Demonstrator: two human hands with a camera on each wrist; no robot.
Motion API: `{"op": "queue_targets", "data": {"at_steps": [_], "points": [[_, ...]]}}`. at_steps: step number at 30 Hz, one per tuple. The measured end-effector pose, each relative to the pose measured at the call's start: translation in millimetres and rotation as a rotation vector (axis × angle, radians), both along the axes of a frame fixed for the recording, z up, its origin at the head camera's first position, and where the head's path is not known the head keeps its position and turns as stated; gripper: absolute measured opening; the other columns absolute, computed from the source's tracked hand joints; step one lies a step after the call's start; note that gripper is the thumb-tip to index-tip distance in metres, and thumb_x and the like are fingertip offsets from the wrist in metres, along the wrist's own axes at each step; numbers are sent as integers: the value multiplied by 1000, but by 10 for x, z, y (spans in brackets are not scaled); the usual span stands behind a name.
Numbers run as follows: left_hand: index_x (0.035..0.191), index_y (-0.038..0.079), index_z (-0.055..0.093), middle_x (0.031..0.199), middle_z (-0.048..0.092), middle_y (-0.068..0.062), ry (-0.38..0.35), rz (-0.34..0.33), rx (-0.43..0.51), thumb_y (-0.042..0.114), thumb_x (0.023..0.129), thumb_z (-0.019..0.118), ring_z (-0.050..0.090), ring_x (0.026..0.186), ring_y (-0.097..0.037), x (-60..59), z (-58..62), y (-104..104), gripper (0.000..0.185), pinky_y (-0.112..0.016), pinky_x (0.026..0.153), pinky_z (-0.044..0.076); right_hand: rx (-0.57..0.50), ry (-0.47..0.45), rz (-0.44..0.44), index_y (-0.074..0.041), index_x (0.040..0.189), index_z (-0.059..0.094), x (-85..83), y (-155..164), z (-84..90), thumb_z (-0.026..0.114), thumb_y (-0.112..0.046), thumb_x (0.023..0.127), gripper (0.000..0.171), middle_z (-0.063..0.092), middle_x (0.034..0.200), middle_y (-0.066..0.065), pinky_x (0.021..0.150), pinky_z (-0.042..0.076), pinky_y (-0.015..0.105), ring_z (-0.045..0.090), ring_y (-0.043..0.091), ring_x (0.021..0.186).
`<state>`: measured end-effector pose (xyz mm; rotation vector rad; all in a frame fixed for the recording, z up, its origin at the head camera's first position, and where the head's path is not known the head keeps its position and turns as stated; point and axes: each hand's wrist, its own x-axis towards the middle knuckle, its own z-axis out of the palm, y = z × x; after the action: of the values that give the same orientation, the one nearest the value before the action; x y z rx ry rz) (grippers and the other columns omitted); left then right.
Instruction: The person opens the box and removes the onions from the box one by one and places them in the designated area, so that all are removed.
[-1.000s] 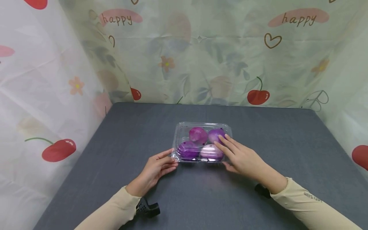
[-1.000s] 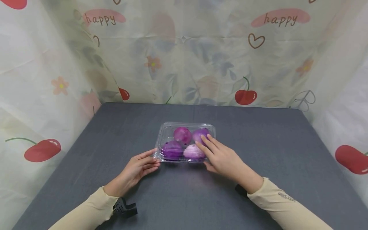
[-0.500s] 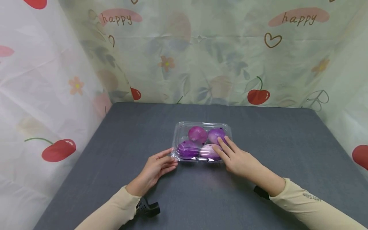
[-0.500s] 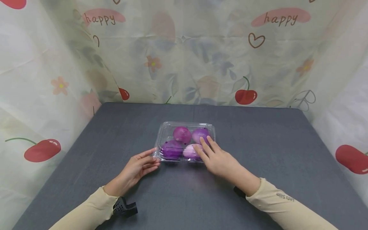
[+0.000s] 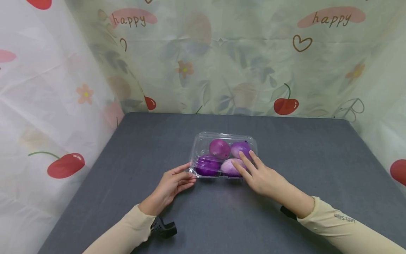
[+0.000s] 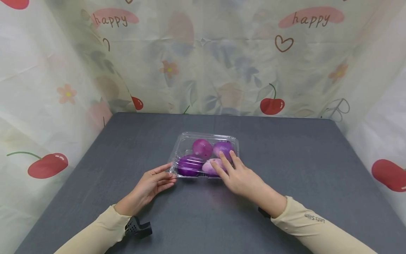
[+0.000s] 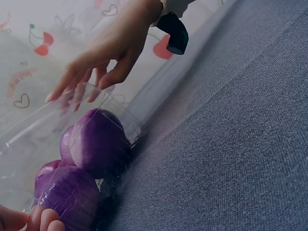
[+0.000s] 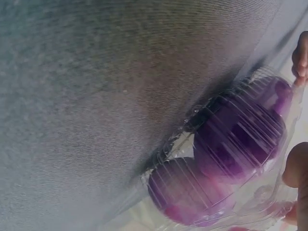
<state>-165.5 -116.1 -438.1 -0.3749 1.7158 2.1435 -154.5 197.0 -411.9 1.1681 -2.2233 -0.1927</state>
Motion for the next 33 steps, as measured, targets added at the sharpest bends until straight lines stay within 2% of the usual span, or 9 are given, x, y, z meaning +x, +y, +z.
{"op": "queue_targets", "data": {"at_steps": [2, 5, 8, 11, 15, 18, 21, 26, 33], "points": [[137, 8, 55, 89, 73, -10, -1, -4, 0, 0, 92, 61, 72, 81, -18, -5, -1, -8, 46, -32, 77, 61, -2, -7, -1, -2, 138, 46, 0, -7, 6, 8, -2, 103, 51, 52, 134, 31, 40, 52, 29, 56, 53, 113], [137, 8, 54, 90, 73, -10, 1, -11, 0, -1, 91, 61, 72, 81, -18, -12, -1, -18, 47, -32, 77, 60, 2, -35, -7, -1, 138, 45, 8, -22, 23, 35, 5, 100, 40, 52, 134, 32, 40, 51, 28, 55, 54, 114], [137, 8, 54, 90, 74, -10, 5, -22, 9, -2, 91, 62, 72, 81, -18, -15, 3, -28, 48, -31, 76, 61, 0, -51, -9, -1, 139, 43, 10, -31, 27, 56, 8, 90, 52, 52, 134, 32, 40, 51, 29, 55, 54, 114], [137, 8, 54, 89, 74, -10, 12, -35, 19, -2, 90, 62, 72, 80, -17, -13, 9, -36, 49, -30, 76, 60, -6, -35, -10, 0, 139, 42, 6, -42, 34, 52, 8, 91, 50, 52, 133, 32, 42, 53, 30, 56, 54, 113], [137, 8, 55, 89, 74, -10, 20, -43, 15, -1, 90, 62, 72, 80, -17, -8, 14, -35, 48, -31, 76, 60, 18, -29, -37, 0, 137, 46, 32, -75, 52, 64, 9, 84, 56, 55, 130, 32, 48, 57, 34, 58, 53, 111], [137, 7, 55, 89, 74, -10, 24, -40, 2, -1, 90, 63, 72, 80, -17, -11, 14, -29, 48, -31, 76, 60, 25, 1, -64, 0, 134, 52, 72, -119, 62, 51, 13, 92, 44, 58, 127, 30, 51, 58, 36, 60, 51, 109], [137, 7, 54, 89, 74, -11, 29, -43, -1, -1, 90, 62, 72, 80, -17, -15, 20, -28, 48, -31, 76, 60, 1, -10, -93, 0, 132, 54, 101, -156, 89, 48, 17, 91, 45, 60, 125, 29, 48, 57, 35, 61, 49, 108], [137, 7, 54, 87, 74, -10, 21, -53, 6, -1, 90, 62, 72, 79, -16, -17, 24, -31, 48, -30, 76, 60, 8, -203, -166, -7, 139, 51, 128, -175, 171, 77, 14, 70, 77, 56, 132, 26, 47, 57, 36, 56, 50, 116], [138, 7, 53, 86, 74, -10, 16, -54, 5, -1, 90, 62, 72, 79, -16, -16, 26, -32, 49, -30, 75, 61, 10, -284, -188, -13, 141, 51, 119, -176, 225, 79, 5, 73, 75, 57, 133, 22, 39, 49, 27, 56, 48, 117]]}}
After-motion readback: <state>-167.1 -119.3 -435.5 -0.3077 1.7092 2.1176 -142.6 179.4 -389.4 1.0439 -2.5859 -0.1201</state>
